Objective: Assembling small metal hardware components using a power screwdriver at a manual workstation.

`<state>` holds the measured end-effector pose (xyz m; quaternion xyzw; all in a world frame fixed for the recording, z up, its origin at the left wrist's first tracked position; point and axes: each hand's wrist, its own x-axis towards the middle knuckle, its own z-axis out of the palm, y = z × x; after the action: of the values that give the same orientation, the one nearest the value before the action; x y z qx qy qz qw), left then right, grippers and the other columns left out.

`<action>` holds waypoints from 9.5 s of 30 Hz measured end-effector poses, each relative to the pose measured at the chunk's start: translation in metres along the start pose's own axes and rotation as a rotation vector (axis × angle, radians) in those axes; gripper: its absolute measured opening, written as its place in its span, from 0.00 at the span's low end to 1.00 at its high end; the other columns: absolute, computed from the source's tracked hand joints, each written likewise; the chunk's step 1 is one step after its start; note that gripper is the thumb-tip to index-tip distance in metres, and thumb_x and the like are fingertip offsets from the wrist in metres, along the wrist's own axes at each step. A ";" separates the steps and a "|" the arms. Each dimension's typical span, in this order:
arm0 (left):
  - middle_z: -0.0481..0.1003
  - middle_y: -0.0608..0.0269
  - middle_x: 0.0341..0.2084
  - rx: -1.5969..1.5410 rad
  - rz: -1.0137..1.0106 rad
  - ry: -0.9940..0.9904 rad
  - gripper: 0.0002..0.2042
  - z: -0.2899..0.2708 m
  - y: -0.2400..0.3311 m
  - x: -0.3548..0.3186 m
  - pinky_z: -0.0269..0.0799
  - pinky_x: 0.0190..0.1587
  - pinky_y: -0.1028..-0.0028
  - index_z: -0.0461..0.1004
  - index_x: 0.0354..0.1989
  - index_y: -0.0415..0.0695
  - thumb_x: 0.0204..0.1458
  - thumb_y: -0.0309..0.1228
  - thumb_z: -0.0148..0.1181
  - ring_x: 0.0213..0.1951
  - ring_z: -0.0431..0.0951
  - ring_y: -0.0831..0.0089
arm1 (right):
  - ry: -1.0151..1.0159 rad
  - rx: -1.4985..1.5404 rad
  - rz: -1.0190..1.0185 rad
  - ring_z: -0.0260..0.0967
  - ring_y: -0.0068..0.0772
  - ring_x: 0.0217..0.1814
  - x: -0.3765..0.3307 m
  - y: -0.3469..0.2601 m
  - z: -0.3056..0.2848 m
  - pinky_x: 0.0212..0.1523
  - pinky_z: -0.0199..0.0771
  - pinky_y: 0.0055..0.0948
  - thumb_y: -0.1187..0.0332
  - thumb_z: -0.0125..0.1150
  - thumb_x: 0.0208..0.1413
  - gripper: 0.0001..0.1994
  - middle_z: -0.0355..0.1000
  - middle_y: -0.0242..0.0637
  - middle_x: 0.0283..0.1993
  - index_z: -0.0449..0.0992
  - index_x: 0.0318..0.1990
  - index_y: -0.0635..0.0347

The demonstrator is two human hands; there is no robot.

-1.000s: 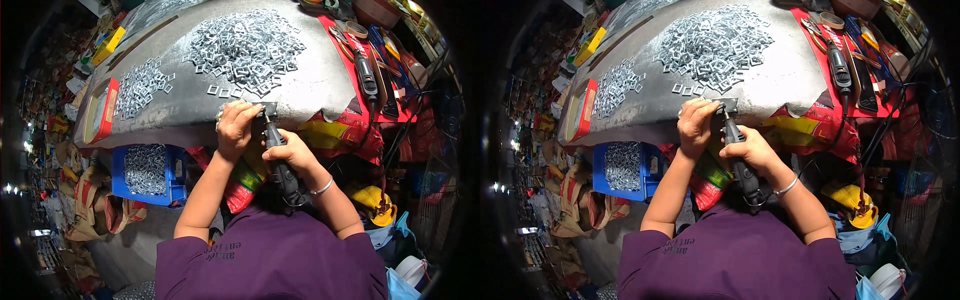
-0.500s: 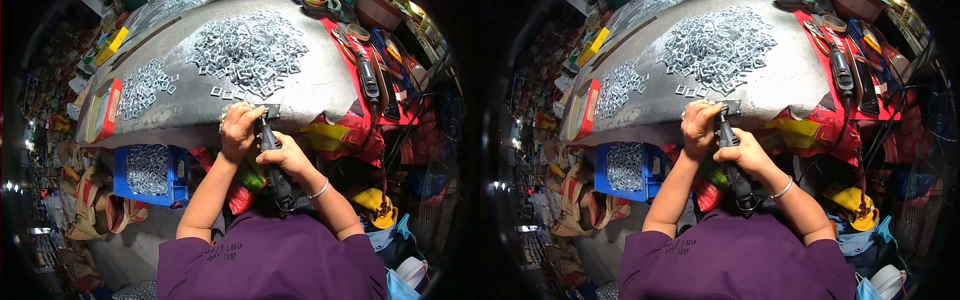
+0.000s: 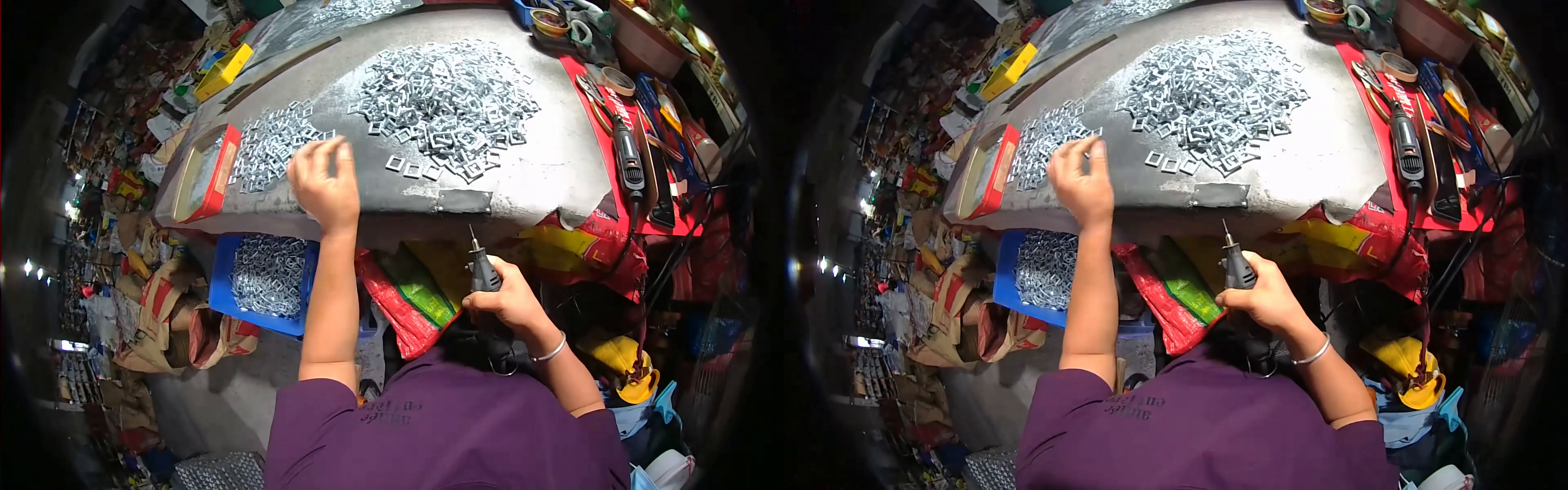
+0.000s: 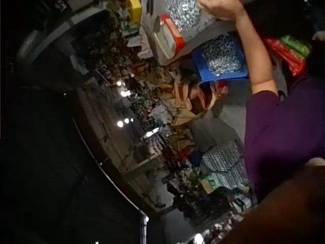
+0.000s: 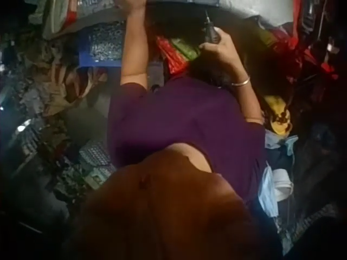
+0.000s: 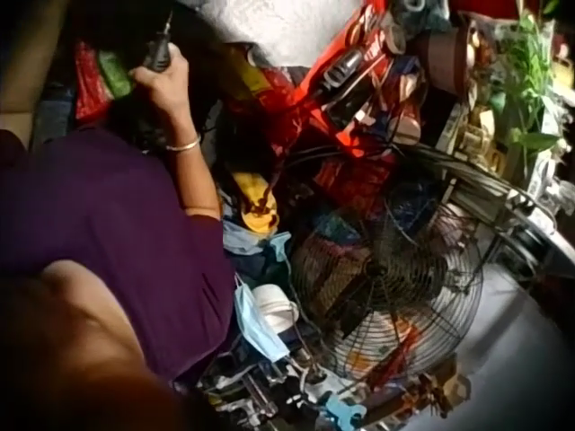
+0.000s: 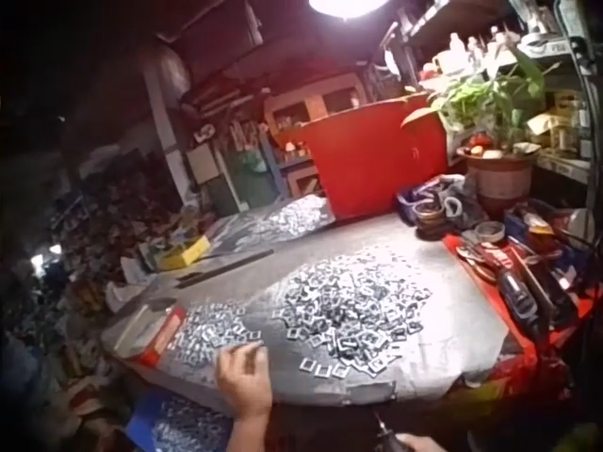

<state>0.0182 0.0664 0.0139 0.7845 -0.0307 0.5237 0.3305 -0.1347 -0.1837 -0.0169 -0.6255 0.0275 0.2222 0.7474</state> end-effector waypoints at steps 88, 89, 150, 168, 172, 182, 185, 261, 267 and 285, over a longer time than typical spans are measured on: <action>0.80 0.61 0.36 -0.558 0.236 -0.469 0.13 0.019 0.038 -0.091 0.75 0.47 0.65 0.83 0.42 0.42 0.48 0.17 0.63 0.40 0.77 0.60 | 0.048 0.124 -0.007 0.64 0.21 0.24 0.024 -0.001 0.005 0.28 0.66 0.17 0.81 0.67 0.43 0.17 0.70 0.29 0.27 0.74 0.43 0.61; 0.80 0.60 0.36 -0.554 0.242 -0.474 0.13 0.019 0.038 -0.090 0.75 0.47 0.65 0.83 0.42 0.42 0.48 0.17 0.63 0.40 0.77 0.60 | 0.057 0.134 0.008 0.64 0.21 0.24 0.027 -0.003 0.006 0.28 0.66 0.17 0.81 0.66 0.43 0.17 0.70 0.29 0.27 0.74 0.43 0.61; 0.80 0.61 0.36 -0.508 0.315 -0.474 0.14 0.019 0.038 -0.085 0.75 0.47 0.65 0.82 0.43 0.41 0.48 0.17 0.63 0.40 0.78 0.60 | 0.028 0.189 0.080 0.66 0.21 0.27 0.026 -0.023 0.003 0.31 0.68 0.19 0.80 0.67 0.43 0.16 0.72 0.31 0.30 0.74 0.42 0.60; 0.80 0.60 0.35 -0.478 0.280 -0.497 0.11 0.017 0.049 -0.076 0.74 0.47 0.65 0.81 0.39 0.42 0.48 0.17 0.63 0.40 0.78 0.60 | 0.082 0.171 0.086 0.65 0.21 0.26 0.028 -0.017 0.010 0.30 0.68 0.20 0.81 0.67 0.42 0.17 0.71 0.31 0.29 0.74 0.42 0.61; 0.80 0.60 0.41 -0.170 0.241 -0.312 0.13 0.006 0.013 -0.031 0.75 0.50 0.65 0.81 0.40 0.44 0.46 0.18 0.60 0.44 0.78 0.60 | 0.017 -0.028 -0.063 0.64 0.21 0.26 0.005 -0.001 -0.002 0.30 0.67 0.20 0.79 0.69 0.42 0.17 0.71 0.30 0.29 0.74 0.42 0.61; 0.78 0.66 0.41 -0.096 0.301 -0.478 0.13 0.097 0.020 -0.019 0.75 0.43 0.71 0.80 0.45 0.48 0.51 0.22 0.62 0.38 0.78 0.65 | -0.020 -0.134 -0.196 0.62 0.20 0.26 0.012 0.011 0.012 0.30 0.63 0.18 0.70 0.64 0.55 0.08 0.70 0.28 0.28 0.72 0.40 0.59; 0.78 0.64 0.38 -0.188 0.117 -0.604 0.12 0.076 0.003 -0.012 0.74 0.39 0.69 0.82 0.44 0.46 0.51 0.22 0.64 0.35 0.78 0.64 | 0.039 -0.065 -0.152 0.61 0.19 0.26 0.010 0.013 -0.001 0.30 0.62 0.18 0.68 0.61 0.59 0.07 0.69 0.27 0.28 0.73 0.41 0.59; 0.80 0.64 0.32 -0.378 0.156 -0.494 0.12 0.030 0.063 -0.056 0.74 0.40 0.70 0.83 0.39 0.45 0.46 0.18 0.67 0.34 0.77 0.65 | 0.057 0.156 -0.034 0.68 0.24 0.20 0.023 0.004 -0.007 0.24 0.68 0.20 0.55 0.47 0.72 0.18 0.76 0.39 0.24 0.74 0.38 0.60; 0.81 0.61 0.38 -0.578 0.222 -0.484 0.13 0.020 0.048 -0.077 0.75 0.45 0.68 0.82 0.41 0.40 0.47 0.15 0.64 0.39 0.78 0.63 | 0.025 0.181 -0.009 0.69 0.23 0.21 0.034 0.004 -0.009 0.24 0.68 0.20 0.54 0.48 0.72 0.19 0.77 0.39 0.24 0.75 0.38 0.61; 0.79 0.61 0.38 -0.528 0.266 -0.497 0.15 0.012 0.041 -0.083 0.74 0.47 0.66 0.82 0.43 0.42 0.46 0.16 0.63 0.40 0.77 0.61 | -0.006 0.215 -0.014 0.67 0.23 0.18 0.044 -0.028 0.008 0.22 0.67 0.20 0.53 0.47 0.73 0.21 0.77 0.39 0.23 0.75 0.37 0.61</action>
<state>-0.0254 0.0030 -0.0390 0.7647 -0.3451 0.3298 0.4328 -0.0863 -0.1660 -0.0035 -0.5413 0.0446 0.2146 0.8118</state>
